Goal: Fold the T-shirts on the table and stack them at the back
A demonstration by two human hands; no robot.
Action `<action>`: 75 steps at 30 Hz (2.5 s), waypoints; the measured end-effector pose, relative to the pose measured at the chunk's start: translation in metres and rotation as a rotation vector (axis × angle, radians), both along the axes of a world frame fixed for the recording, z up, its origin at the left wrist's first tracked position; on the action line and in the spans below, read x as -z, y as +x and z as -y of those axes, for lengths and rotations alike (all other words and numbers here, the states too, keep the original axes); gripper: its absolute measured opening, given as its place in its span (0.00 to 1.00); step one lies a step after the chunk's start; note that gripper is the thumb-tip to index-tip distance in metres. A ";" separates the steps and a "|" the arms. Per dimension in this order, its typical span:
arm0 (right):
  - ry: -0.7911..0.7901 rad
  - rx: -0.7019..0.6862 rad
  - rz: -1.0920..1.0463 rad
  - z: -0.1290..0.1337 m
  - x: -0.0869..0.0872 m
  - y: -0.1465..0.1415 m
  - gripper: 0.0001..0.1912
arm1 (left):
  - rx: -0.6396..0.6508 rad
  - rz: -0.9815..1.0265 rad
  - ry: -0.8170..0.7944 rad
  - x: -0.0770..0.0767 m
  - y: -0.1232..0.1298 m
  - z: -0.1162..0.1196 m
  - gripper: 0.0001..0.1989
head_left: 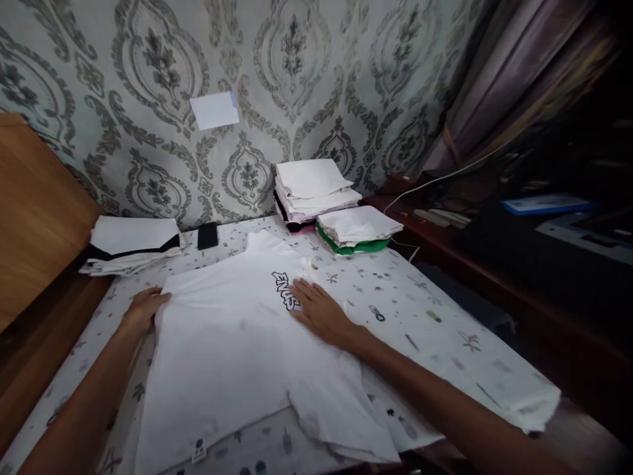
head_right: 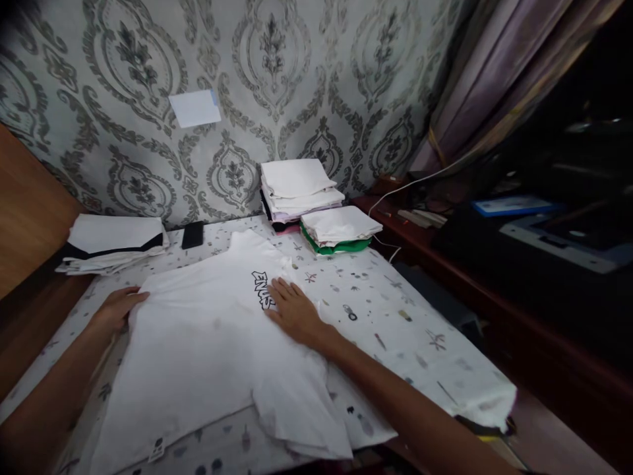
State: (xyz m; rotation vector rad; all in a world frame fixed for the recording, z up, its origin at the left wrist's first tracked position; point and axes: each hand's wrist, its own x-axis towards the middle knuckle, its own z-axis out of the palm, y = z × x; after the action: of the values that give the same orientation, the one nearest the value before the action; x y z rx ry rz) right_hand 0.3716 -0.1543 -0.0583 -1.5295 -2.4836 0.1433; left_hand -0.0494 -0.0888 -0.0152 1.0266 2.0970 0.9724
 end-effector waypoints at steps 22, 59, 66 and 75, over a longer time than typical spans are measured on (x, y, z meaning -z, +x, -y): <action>-0.097 0.247 0.007 -0.140 0.001 -0.021 0.31 | 0.643 -0.947 -0.023 0.044 0.015 -0.027 0.34; 0.192 0.301 -0.055 -0.085 0.000 0.010 0.12 | 1.054 -0.922 0.399 0.022 0.276 -0.138 0.12; 0.128 0.407 -0.163 -0.087 -0.001 0.016 0.12 | 1.311 -0.738 0.533 0.042 0.278 -0.107 0.20; 0.164 0.450 -0.381 -0.097 0.012 0.027 0.12 | 1.352 -0.619 0.611 0.052 0.272 -0.114 0.23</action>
State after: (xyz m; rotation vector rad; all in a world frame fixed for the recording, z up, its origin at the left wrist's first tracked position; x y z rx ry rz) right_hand 0.3982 -0.0570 -0.0706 -1.7516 -1.7741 0.1354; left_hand 0.2230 0.0253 -0.0672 2.7434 0.8757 0.5328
